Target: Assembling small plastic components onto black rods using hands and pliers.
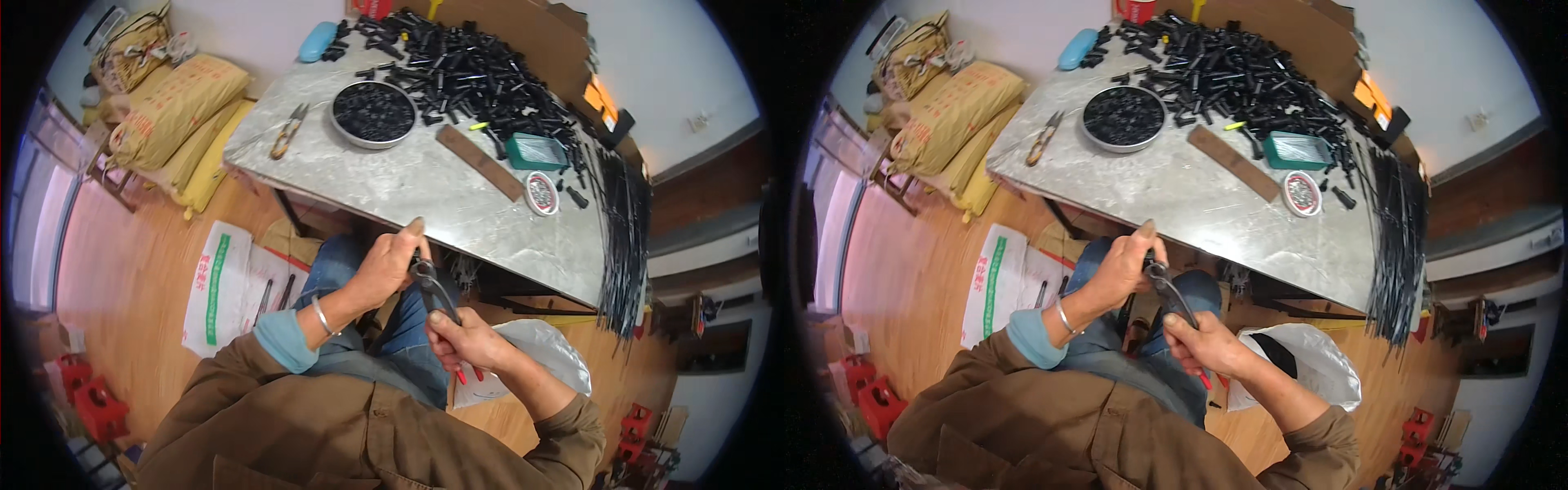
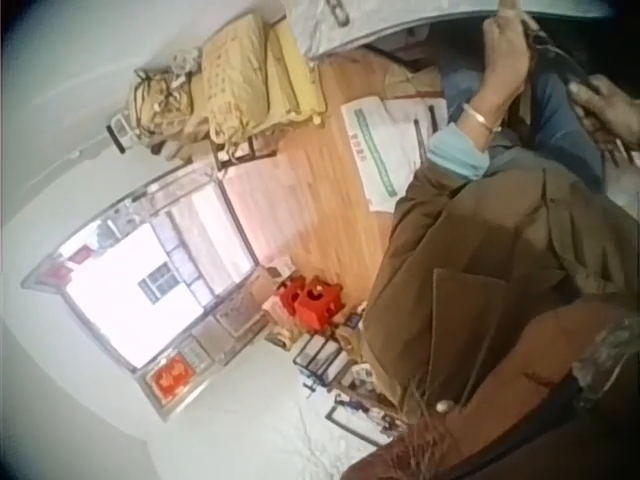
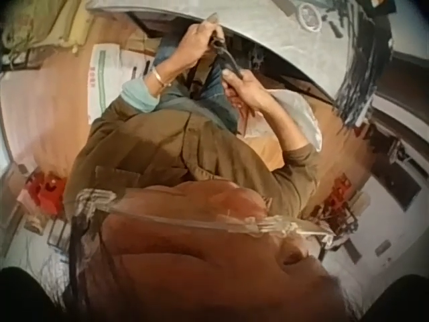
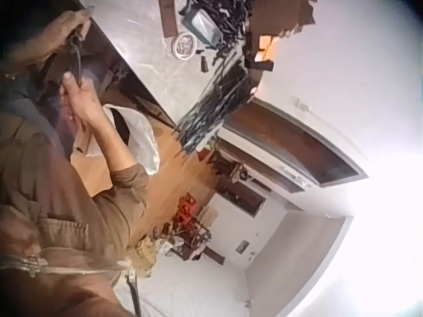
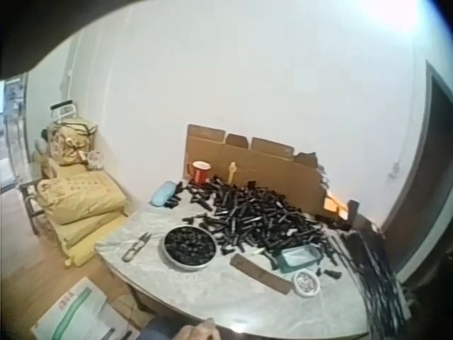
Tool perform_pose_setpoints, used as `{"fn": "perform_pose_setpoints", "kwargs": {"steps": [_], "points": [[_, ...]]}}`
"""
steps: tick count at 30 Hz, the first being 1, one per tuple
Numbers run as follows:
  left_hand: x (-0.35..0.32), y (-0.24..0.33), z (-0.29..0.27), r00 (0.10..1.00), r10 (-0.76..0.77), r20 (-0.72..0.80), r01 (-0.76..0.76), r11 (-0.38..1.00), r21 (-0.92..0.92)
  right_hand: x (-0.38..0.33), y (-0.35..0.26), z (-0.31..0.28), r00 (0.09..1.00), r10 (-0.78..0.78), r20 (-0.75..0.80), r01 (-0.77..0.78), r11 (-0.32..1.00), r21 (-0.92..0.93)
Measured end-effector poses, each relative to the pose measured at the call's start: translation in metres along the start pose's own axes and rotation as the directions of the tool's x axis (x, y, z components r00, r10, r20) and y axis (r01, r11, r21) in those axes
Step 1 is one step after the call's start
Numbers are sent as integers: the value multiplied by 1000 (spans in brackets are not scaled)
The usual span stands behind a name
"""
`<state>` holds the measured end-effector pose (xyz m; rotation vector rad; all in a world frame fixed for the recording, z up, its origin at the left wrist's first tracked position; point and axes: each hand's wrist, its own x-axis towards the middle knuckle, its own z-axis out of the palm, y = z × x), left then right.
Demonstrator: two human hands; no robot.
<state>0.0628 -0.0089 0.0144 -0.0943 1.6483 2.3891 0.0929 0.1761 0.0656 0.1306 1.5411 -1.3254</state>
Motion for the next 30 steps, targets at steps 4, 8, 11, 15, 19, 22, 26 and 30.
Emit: {"fn": "perform_pose_setpoints", "kwargs": {"steps": [4, 8, 11, 15, 19, 22, 26, 30], "points": [[1, 0, 0, 997, 43, -67, -46, 998, -52, 15, 0, -27, 861, -467, -203, 234, 717, -657], [7, -1, -7, 997, 69, -45, -72, 995, -62, 19, -31, -103, 384, -884, -267, -199, 203, -959], [10, -1, -4, 996, 77, -39, -79, 995, -63, 31, -53, -185, 232, -903, -362, -350, 270, -897], [15, -1, -6, 998, 49, -40, -53, 995, -89, 36, -71, -221, 286, -830, -478, -379, 360, -852], [19, -2, -6, 998, 39, -43, -42, 996, -78, 41, -82, -223, 380, -739, -556, -416, 400, -817], [22, -2, -2, 998, 48, -28, -49, 996, -69, 48, -86, -223, 399, -738, -545, -434, 371, -821], [22, -2, 2, 999, 51, -10, -52, 995, -84, 44, -88, -219, 346, -763, -546, -430, 388, -815], [18, 0, 3, 998, 60, 26, -58, 995, -80, 40, -85, -234, 195, -841, -505, -338, 426, -839]]}}
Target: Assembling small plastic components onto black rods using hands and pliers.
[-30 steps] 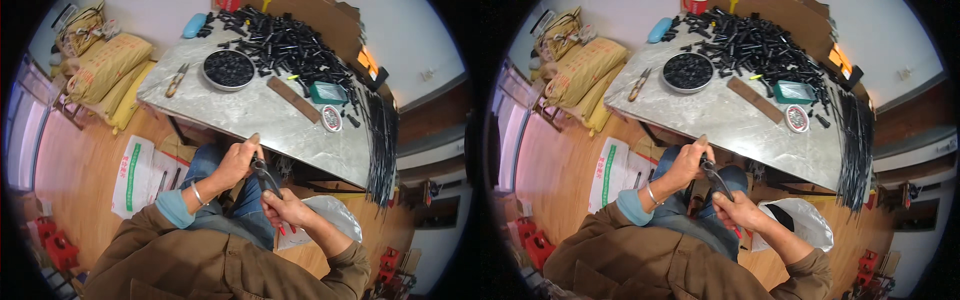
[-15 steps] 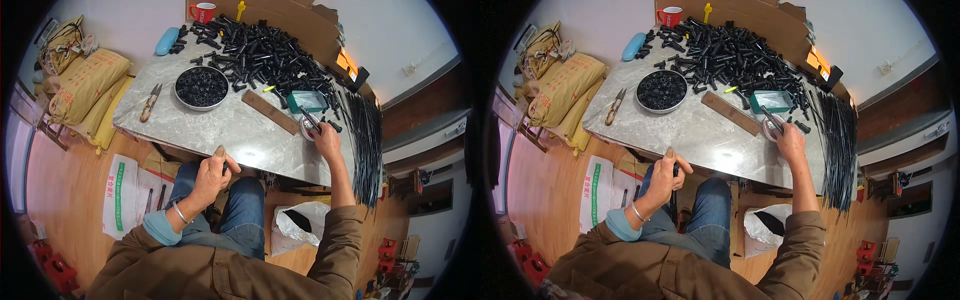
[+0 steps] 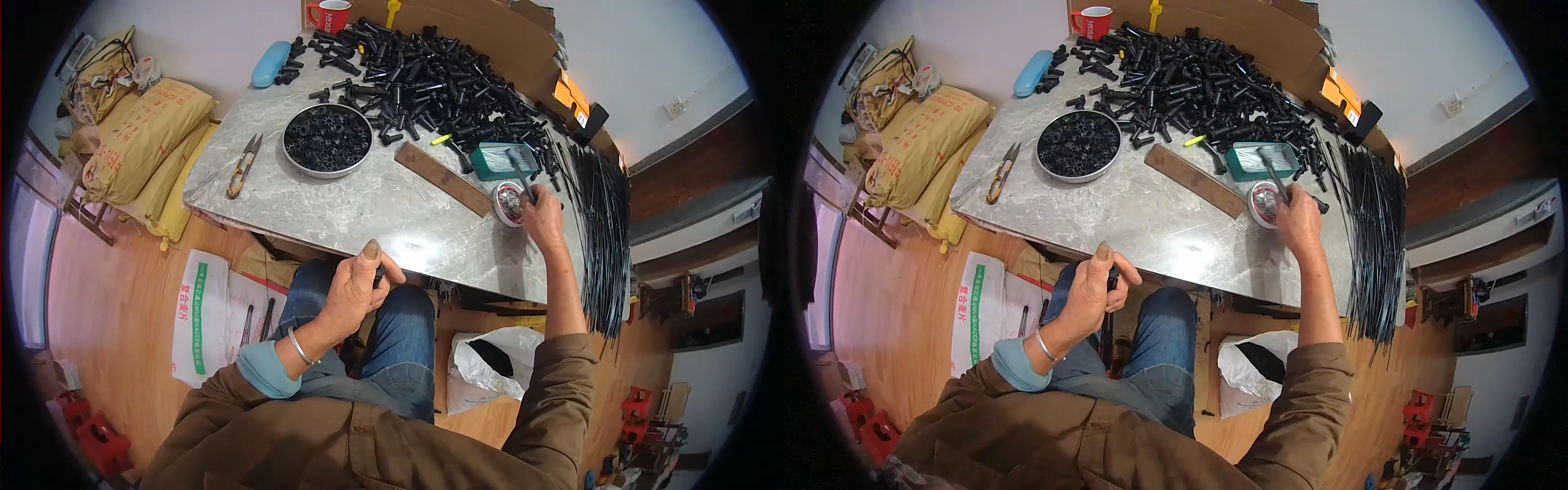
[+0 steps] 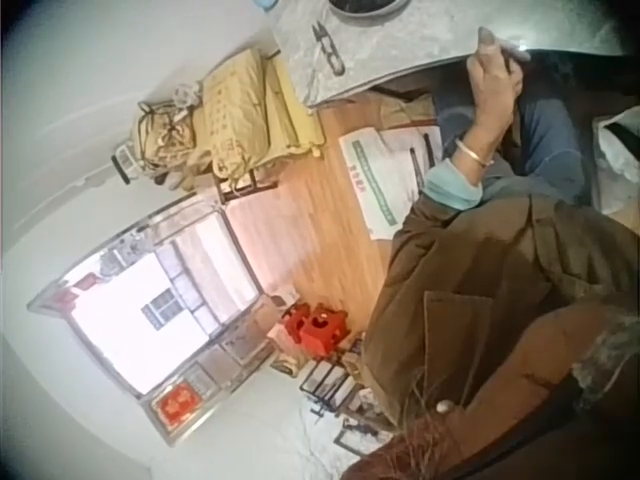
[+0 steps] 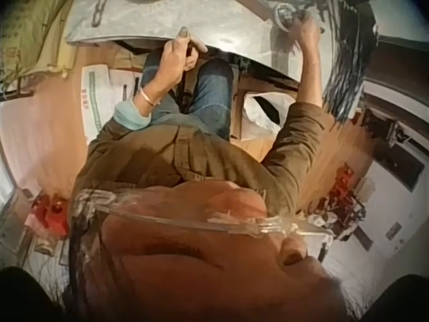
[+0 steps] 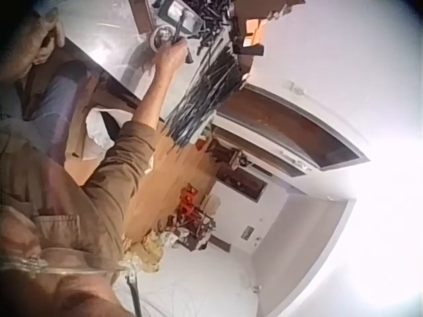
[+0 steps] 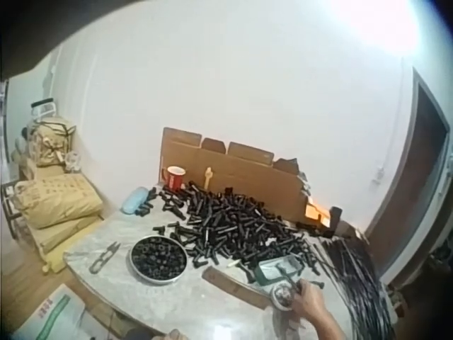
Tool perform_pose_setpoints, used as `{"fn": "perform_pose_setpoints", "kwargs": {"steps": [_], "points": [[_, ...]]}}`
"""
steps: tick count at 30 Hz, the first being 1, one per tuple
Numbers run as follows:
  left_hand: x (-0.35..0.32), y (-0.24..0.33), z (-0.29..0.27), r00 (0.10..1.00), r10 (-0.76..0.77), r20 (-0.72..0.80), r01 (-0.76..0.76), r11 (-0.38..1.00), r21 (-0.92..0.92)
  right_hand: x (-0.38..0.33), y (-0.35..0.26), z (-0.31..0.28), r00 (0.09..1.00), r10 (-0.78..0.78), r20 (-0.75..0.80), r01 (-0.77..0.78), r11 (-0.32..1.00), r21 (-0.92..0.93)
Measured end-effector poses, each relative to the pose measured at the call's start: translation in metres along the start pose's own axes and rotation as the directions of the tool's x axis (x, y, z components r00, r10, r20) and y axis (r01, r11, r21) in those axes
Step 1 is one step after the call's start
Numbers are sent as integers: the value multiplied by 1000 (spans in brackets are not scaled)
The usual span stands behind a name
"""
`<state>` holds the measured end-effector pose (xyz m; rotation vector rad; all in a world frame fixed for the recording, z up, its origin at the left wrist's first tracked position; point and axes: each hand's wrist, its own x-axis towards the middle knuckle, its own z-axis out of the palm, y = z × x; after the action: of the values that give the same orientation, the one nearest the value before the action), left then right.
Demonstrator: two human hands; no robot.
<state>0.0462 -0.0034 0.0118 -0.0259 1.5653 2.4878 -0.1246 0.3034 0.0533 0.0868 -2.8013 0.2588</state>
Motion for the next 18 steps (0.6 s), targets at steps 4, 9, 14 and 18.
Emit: {"fn": "perform_pose_setpoints", "kwargs": {"steps": [4, 9, 14, 18], "points": [[-7, 2, 2, 991, 73, 112, -69, 997, -42, -6, -3, -21, 938, 201, 283, -340, 703, 625], [-19, 4, 1, 941, 197, 274, -189, 980, -56, -49, -52, -32, 797, 78, 599, -587, -134, 798], [-26, 9, 14, 897, 404, 179, -434, 883, 181, -132, -134, -27, 760, -220, 612, -634, -463, 620], [-39, 8, 11, 895, 436, 97, -446, 859, 252, -166, -186, -22, 793, -209, 573, -591, -495, 637]]}}
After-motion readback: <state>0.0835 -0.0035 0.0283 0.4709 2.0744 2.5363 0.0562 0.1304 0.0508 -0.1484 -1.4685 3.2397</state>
